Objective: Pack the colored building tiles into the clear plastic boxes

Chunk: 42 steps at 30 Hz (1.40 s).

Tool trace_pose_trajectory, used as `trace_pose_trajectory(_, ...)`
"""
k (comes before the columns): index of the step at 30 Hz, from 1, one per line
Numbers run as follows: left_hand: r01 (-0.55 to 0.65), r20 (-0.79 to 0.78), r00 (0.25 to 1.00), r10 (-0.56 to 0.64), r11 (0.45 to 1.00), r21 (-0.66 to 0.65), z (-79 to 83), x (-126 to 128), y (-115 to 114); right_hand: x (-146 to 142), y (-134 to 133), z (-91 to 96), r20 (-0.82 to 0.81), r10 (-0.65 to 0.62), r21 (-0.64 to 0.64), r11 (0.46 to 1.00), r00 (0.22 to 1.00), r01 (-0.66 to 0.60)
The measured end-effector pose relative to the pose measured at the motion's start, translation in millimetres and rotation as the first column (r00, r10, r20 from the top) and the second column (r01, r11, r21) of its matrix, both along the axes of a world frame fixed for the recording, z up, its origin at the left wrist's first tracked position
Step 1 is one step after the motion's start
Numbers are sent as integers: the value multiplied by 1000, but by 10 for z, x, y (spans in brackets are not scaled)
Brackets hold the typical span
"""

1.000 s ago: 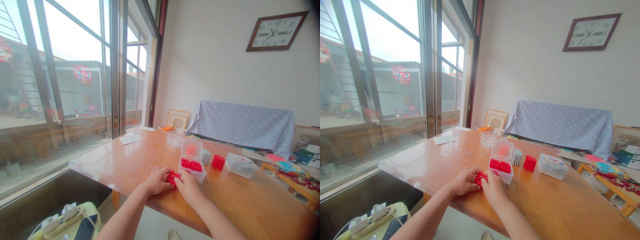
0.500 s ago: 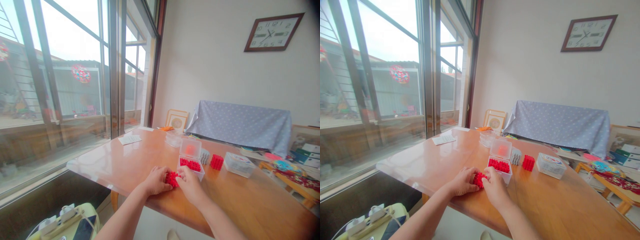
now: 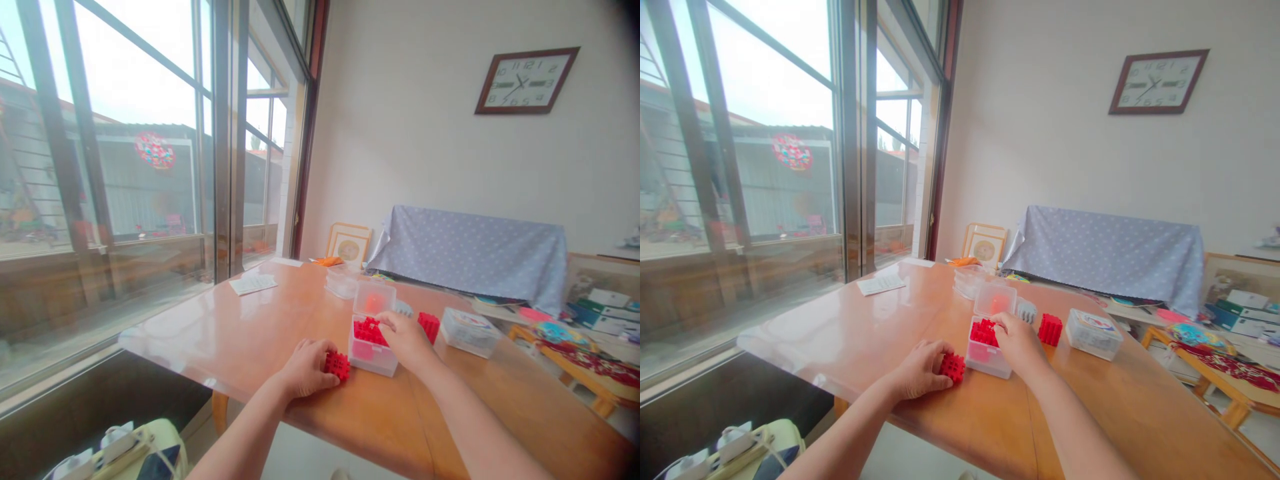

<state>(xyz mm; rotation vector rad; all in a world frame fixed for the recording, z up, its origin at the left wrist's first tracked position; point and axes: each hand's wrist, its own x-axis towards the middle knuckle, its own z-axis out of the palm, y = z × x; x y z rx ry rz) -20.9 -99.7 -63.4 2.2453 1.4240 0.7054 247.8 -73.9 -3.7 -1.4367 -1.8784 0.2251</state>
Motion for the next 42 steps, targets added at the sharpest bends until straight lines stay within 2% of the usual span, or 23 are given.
trace_pose_trajectory(5, 7, 1, 1000, -7, 1000, -1, -7, -6, 12, -78, -19, -35, 80, 28, -77, 997, 996, -22)
trace_pose_trajectory(9, 9, 17, 1000, -9, 1000, -1, -34, -11, 30, -126, -1, -75, 124, 65, -93, 994, 990, -54)
trace_pose_trajectory(13, 10, 25, 1000, -10, 1000, -8, -49, -13, 40, -148, 14, -108, 175, 55, -117, 993, 983, -35)
trace_pose_trajectory(21, 8, -8, 1000, -8, 1000, -9, -23, -9, 24, -187, -29, -39, 206, 100, -155, 986, 973, -68)
trace_pose_trajectory(36, 29, -1, 1000, -29, 1000, -1, 36, -17, -13, -160, -33, -20, 134, 100, -142, 987, 986, -81)
trace_pose_trajectory(40, 53, 72, 996, -52, 999, -10, 70, -28, -31, -220, -125, 28, 90, 34, -51, 998, 995, -30)
trace_pose_trajectory(42, 60, 117, 991, -59, 998, -5, 55, -41, -25, -304, -208, 34, 67, 64, -8, 998, 996, -64)
